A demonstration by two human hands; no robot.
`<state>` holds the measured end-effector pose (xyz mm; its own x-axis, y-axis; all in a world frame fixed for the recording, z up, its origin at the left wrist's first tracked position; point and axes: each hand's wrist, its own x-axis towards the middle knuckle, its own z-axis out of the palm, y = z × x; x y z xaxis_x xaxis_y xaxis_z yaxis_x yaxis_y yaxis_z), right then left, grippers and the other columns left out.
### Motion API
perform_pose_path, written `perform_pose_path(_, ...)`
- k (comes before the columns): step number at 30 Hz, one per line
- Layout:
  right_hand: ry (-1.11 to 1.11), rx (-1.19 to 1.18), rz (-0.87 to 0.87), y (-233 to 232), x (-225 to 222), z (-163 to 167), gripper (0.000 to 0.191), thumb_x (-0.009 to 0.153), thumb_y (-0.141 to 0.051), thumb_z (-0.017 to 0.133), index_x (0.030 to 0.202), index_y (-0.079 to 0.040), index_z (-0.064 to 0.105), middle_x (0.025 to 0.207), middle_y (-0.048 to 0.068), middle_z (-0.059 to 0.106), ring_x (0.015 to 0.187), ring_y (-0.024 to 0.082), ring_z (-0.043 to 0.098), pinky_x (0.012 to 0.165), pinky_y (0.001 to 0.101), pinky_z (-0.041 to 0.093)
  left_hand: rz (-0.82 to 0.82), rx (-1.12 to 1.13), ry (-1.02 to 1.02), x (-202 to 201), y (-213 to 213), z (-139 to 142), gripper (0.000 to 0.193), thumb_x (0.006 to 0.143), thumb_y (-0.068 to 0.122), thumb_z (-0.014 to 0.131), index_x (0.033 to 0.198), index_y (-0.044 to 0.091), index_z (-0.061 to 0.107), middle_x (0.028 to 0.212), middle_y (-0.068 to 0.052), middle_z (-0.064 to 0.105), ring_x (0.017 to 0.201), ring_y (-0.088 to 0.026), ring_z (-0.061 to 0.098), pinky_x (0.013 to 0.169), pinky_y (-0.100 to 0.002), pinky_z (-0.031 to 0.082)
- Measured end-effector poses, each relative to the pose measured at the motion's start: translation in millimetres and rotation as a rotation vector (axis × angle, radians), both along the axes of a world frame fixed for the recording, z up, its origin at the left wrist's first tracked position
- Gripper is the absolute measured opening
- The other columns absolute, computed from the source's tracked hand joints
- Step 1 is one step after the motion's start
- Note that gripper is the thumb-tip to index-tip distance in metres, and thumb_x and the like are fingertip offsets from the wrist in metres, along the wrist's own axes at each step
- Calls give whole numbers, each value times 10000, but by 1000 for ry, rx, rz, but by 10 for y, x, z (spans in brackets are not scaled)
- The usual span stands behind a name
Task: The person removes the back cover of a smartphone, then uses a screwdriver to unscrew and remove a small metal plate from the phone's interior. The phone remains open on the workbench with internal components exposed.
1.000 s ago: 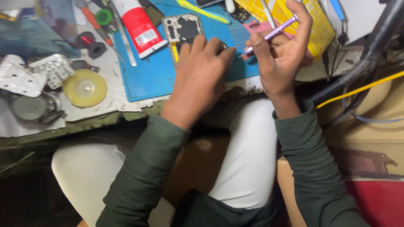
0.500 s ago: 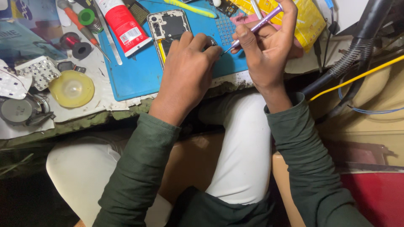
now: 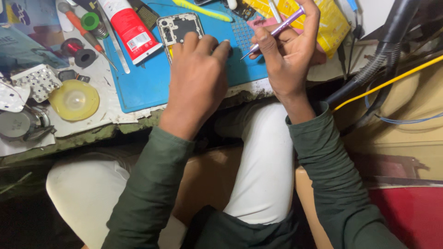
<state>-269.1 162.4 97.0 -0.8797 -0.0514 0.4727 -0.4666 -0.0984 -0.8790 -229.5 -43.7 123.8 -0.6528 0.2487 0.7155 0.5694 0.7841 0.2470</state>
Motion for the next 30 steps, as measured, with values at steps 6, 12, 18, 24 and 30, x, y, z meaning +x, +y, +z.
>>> perform_pose_path(6,-7,-17,-6,-138,84,226,683,1110,-43,725,1573,-104,225,1121,206,720,896,204,723,755,307,626,-17,197,-94,453,-583,144,225,969,-27,719,1187,29,713,1146,-98,668,1037,-304,591,902,-406,485)
perform_pose_path(12,-151,-6,120,-525,428,197,714,1065,-83,751,1564,-78,241,1055,210,721,898,231,774,779,324,679,-26,305,-231,673,-911,14,234,963,-2,759,1185,57,715,1144,-72,679,1050,-291,614,928,-407,492)
perform_pose_path(18,-139,71,116,-676,520,72,632,1094,-34,794,1501,-42,312,1028,237,741,849,191,721,726,255,599,-77,254,-239,676,-999,-43,248,892,77,813,1127,98,737,1126,-6,695,1030,-263,604,888,-394,454)
perform_pose_path(24,-177,102,125,-675,513,26,643,1092,-19,796,1497,-50,298,1034,227,731,896,185,734,754,248,614,-54,202,-218,668,-1012,-86,268,879,115,830,1135,133,752,1131,18,697,1031,-251,589,855,-406,426)
perform_pose_path(30,-165,161,118,-681,509,15,640,1103,-8,787,1504,-50,290,1061,232,735,965,197,754,767,239,622,-45,199,-211,670,-1014,-108,260,894,120,832,1143,137,757,1134,19,695,1040,-243,590,842,-406,414)
